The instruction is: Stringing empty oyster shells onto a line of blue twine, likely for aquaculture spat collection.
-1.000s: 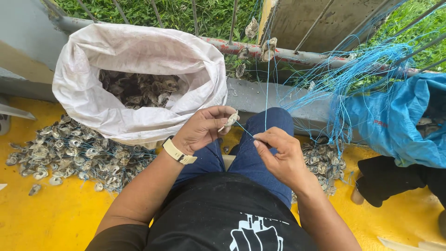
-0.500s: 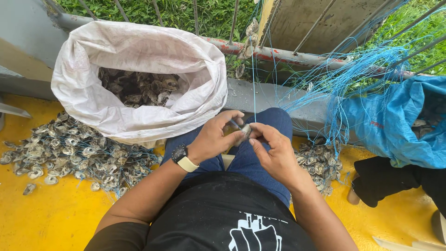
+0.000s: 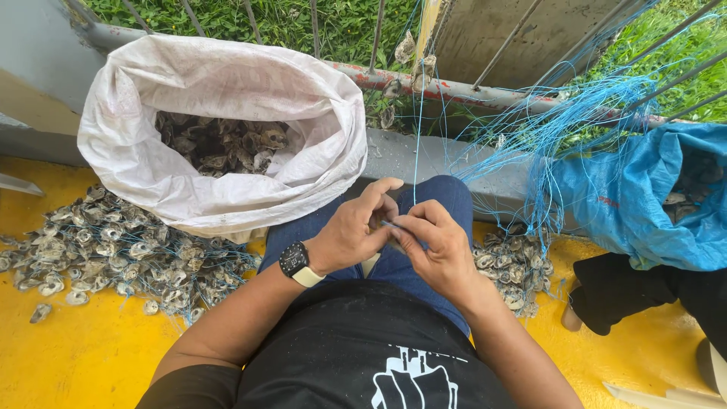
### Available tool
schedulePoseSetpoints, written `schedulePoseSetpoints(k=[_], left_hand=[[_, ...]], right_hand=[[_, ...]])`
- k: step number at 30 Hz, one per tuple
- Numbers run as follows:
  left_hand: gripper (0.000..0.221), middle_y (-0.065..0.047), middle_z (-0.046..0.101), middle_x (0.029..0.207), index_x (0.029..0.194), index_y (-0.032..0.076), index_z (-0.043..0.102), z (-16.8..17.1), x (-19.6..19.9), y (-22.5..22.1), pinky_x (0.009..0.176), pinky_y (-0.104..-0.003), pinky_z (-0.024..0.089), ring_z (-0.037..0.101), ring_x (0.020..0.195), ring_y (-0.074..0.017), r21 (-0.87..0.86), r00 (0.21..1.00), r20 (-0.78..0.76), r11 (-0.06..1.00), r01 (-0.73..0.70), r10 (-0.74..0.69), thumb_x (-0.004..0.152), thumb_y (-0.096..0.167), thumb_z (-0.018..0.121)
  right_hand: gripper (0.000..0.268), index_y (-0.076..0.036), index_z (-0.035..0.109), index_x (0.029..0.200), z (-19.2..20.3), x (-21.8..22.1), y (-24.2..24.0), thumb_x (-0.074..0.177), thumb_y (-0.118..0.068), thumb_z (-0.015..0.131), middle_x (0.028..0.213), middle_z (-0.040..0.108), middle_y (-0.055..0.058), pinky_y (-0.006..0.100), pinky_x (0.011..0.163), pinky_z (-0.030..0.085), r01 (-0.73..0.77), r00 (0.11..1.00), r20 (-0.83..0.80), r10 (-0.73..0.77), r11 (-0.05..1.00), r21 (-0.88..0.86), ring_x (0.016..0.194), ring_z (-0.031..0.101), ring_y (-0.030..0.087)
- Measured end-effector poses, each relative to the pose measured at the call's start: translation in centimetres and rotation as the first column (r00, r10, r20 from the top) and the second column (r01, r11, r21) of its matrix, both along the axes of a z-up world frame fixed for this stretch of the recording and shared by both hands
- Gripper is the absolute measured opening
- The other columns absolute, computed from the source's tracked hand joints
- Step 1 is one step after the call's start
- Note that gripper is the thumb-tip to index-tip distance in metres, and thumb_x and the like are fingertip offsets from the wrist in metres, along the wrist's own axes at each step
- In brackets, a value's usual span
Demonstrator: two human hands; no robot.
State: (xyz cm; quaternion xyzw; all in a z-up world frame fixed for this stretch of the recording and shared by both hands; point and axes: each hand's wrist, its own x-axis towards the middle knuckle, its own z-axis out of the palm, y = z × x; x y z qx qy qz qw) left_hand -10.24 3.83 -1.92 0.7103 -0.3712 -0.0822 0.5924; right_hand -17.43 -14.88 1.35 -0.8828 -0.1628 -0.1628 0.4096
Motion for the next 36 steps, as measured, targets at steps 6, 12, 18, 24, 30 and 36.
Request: schedulePoseSetpoints(k=[6,12,18,24,30,36], left_hand=[[0.062,-0.006,0.067,0.094,0.143,0.007,0.042,0.0,-0.1,-0.6,0.066,-0.03,0.057,0.071,0.078,-0.0155,0.049,0.999,-0.025,0.998,-0.027,0.028,0.09,0.006,0.072],[0.025,-0.009,0.067,0.101,0.116,0.007,0.067,-2.9,1.5,-1.1,0.077,-0.033,0.057,0.07,0.088,-0.0235,0.009,0.944,0.296,0.988,-0.151,0.142,0.092,0.004,0.069],[0.024,-0.01,0.069,0.099,0.112,0.005,0.07,-3.6,2.4,-1.6,0.073,-0.034,0.057,0.071,0.083,-0.0243,0.025,0.96,0.195,0.978,-0.208,0.199,0.089,0.002,0.065],[0.02,-0.009,0.072,0.101,0.109,0.005,0.07,-4.6,2.6,-2.0,0.076,-0.034,0.058,0.072,0.086,-0.0243,0.015,0.934,0.28,0.972,-0.236,0.223,0.09,0.002,0.067],[0.019,-0.009,0.071,0.101,0.109,0.004,0.069,-4.3,2.3,-2.4,0.078,-0.036,0.058,0.07,0.089,-0.0258,-0.027,0.862,0.444,0.965,-0.259,0.244,0.09,0.002,0.07],[0.02,-0.01,0.07,0.102,0.108,0.002,0.071,-4.1,2.4,-2.3,0.076,-0.035,0.058,0.07,0.087,-0.0253,-0.045,0.778,0.575,0.959,-0.279,0.253,0.088,-0.001,0.07]], right_hand=[[0.016,-0.002,0.071,0.106,0.8,-0.6,0.0,0.09,0.0,0.072,0.104,0.066,0.013,0.037,0.083,0.054,-0.023,0.987,0.159,0.009,0.996,0.087,0.099,0.066,0.029],[0.017,0.002,0.074,0.113,-5.2,-3.7,-2.9,0.102,-0.009,0.067,0.094,0.07,0.009,0.027,0.073,0.05,0.19,0.952,-0.304,0.011,0.759,0.623,0.083,0.063,0.013],[0.029,-0.002,0.074,0.113,-7.7,-3.2,-4.0,0.089,-0.017,0.076,0.083,0.066,-0.001,0.021,0.061,0.046,0.388,0.752,-0.656,-0.063,0.847,0.364,0.07,0.056,0.004],[0.023,0.001,0.078,0.1,-8.0,-3.3,-3.1,0.087,-0.018,0.079,0.072,0.069,0.001,0.023,0.054,0.045,0.333,0.602,-0.794,0.085,0.877,0.346,0.06,0.056,0.007],[0.019,-0.001,0.077,0.096,-5.7,-3.1,-2.2,0.087,-0.018,0.078,0.073,0.07,0.001,0.022,0.052,0.045,0.311,0.534,-0.81,0.241,0.835,0.453,0.058,0.059,0.006],[0.018,-0.001,0.077,0.095,-4.5,-3.3,-2.0,0.087,-0.018,0.078,0.073,0.071,0.002,0.022,0.053,0.048,0.304,0.521,-0.799,0.3,0.809,0.503,0.058,0.062,0.007]])
